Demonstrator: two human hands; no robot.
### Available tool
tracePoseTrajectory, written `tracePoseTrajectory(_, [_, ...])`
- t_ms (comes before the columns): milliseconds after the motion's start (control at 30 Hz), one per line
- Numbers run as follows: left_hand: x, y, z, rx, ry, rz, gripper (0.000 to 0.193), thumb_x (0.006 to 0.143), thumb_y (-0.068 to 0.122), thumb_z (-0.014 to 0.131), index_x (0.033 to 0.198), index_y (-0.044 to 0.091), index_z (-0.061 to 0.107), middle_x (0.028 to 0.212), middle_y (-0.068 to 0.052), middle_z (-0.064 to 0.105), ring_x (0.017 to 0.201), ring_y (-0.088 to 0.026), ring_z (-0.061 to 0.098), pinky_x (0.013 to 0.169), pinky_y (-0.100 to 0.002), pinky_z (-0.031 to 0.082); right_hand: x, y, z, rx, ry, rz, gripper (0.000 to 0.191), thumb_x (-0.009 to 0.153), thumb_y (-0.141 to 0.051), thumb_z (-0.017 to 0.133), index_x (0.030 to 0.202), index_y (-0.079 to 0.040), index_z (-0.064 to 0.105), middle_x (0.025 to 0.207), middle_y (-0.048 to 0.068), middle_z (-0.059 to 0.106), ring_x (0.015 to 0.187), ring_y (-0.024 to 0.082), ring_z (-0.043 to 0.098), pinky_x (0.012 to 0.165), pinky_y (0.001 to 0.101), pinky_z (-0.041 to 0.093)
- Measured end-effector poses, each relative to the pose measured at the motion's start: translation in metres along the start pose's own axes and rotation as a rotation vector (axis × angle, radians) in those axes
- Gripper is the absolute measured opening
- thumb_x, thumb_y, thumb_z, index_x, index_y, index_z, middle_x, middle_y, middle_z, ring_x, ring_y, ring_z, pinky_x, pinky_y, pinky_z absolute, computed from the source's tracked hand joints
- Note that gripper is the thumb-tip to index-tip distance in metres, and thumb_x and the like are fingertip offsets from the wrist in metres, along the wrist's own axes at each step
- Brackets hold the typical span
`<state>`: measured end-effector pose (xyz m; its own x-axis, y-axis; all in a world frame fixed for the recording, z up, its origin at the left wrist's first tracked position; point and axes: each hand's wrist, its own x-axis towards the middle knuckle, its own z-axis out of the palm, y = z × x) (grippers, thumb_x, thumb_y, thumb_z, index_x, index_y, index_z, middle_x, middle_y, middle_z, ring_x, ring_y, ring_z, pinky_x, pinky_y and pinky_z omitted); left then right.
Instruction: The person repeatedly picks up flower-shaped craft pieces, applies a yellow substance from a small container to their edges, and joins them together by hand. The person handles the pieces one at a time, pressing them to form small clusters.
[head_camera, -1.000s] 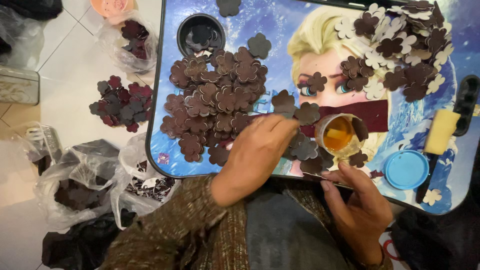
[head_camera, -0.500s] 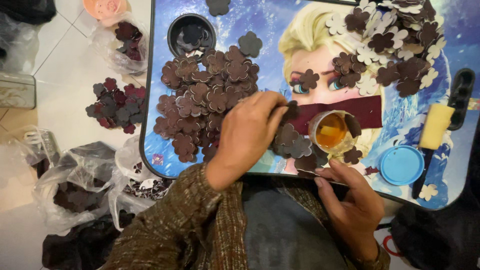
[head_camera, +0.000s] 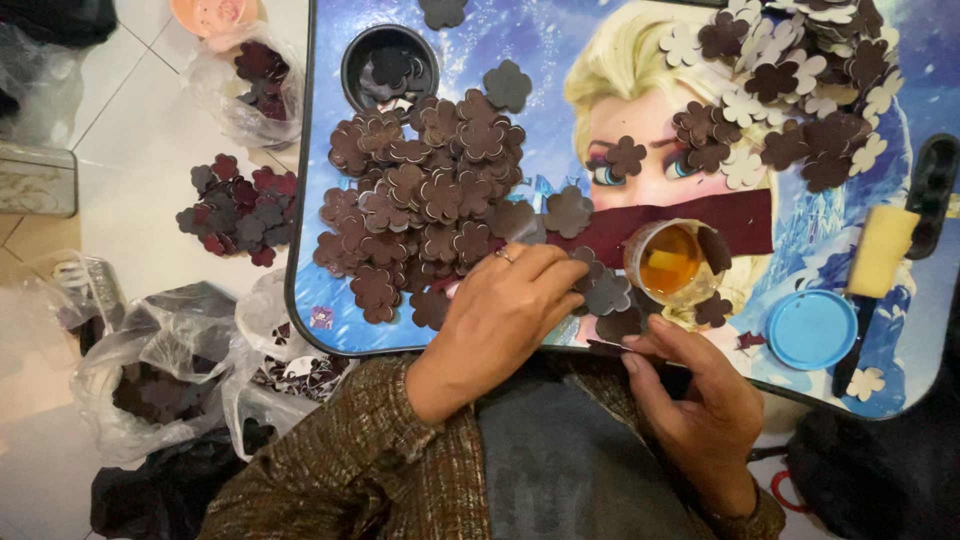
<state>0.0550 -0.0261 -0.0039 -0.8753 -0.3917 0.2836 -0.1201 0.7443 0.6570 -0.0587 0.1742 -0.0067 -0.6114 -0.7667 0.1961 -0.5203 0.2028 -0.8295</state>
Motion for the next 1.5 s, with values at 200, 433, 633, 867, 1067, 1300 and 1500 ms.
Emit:
tracePoseTrajectory(200, [-0.001, -0.004, 0.005, 0.017, -0.011, 0.001, 0.019, 0.09, 0.016, 0.074, 0.106, 0.008, 0.069, 0.1, -0.005, 0.066, 0.093, -0.028, 0.065, 0.08, -0.041, 0.052, 0.001, 0.0, 0.004, 0.025, -0.069, 0.027, 0.054, 0.083, 0.007, 0.075, 0.134, 0.002, 0.059, 0.103, 0.01, 0.075, 0.098, 0.017, 0.074, 0.091, 0.0291, 0.058])
tracePoseTrajectory(433, [0.0, -0.006, 0.004, -0.076, 0.011, -0.035, 0.013, 0.093, 0.014, 0.071, 0.104, 0.008, 0.07, 0.101, -0.006, 0.066, 0.092, -0.027, 0.065, 0.081, -0.04, 0.053, 0.007, -0.004, 0.017, 0.056, -0.12, -0.055, 0.051, 0.083, 0.009, 0.07, 0.132, 0.002, 0.058, 0.121, 0.015, 0.073, 0.089, 0.014, 0.074, 0.088, 0.0282, 0.058])
tracePoseTrajectory(633, [0.002, -0.007, 0.003, -0.081, -0.005, -0.009, 0.011, 0.093, 0.014, 0.071, 0.101, 0.008, 0.069, 0.098, -0.005, 0.065, 0.093, -0.027, 0.065, 0.08, -0.041, 0.052, 0.012, -0.006, 0.02, -0.02, -0.057, -0.155, 0.047, 0.084, 0.008, 0.068, 0.129, 0.001, 0.056, 0.127, 0.018, 0.07, 0.091, 0.018, 0.073, 0.089, 0.0317, 0.059])
tracePoseTrajectory(867, [0.002, -0.007, 0.002, -0.103, 0.006, 0.001, 0.01, 0.094, 0.015, 0.07, 0.102, 0.008, 0.069, 0.098, -0.005, 0.065, 0.094, -0.027, 0.065, 0.081, -0.041, 0.052, 0.016, -0.007, 0.02, -0.137, -0.083, -0.172, 0.049, 0.084, 0.005, 0.07, 0.132, 0.0, 0.057, 0.105, 0.014, 0.071, 0.09, 0.024, 0.073, 0.08, 0.0332, 0.059])
tracePoseTrajectory(1067, [0.003, -0.002, -0.011, -0.161, 0.152, -0.131, 0.011, 0.099, 0.01, 0.069, 0.108, 0.005, 0.067, 0.107, -0.012, 0.064, 0.099, -0.032, 0.067, 0.083, -0.039, 0.056, 0.024, -0.007, 0.021, -0.196, -0.132, -0.139, 0.06, 0.083, 0.005, 0.071, 0.139, 0.001, 0.05, 0.102, 0.015, 0.073, 0.088, 0.022, 0.074, 0.074, 0.032, 0.059])
tracePoseTrajectory(1300, [-0.007, 0.001, -0.042, -0.053, 0.034, -0.207, 0.017, 0.092, 0.011, 0.074, 0.108, 0.006, 0.07, 0.106, -0.01, 0.066, 0.095, -0.031, 0.066, 0.08, -0.04, 0.055, 0.012, -0.004, 0.014, -0.035, -0.052, -0.075, 0.06, 0.089, 0.009, 0.063, 0.144, 0.001, 0.042, 0.097, 0.008, 0.072, 0.11, 0.025, 0.075, 0.099, 0.0352, 0.056])
tracePoseTrajectory(1500, [-0.006, 0.014, -0.014, 0.004, -0.046, -0.021, 0.03, 0.083, 0.019, 0.078, 0.109, 0.008, 0.069, 0.104, -0.006, 0.064, 0.097, -0.029, 0.06, 0.081, -0.042, 0.05, -0.002, 0.003, 0.007, 0.107, 0.079, -0.052, 0.06, 0.09, 0.015, 0.06, 0.145, 0.005, 0.041, 0.102, 0.012, 0.067, 0.106, 0.023, 0.071, 0.101, 0.0309, 0.053])
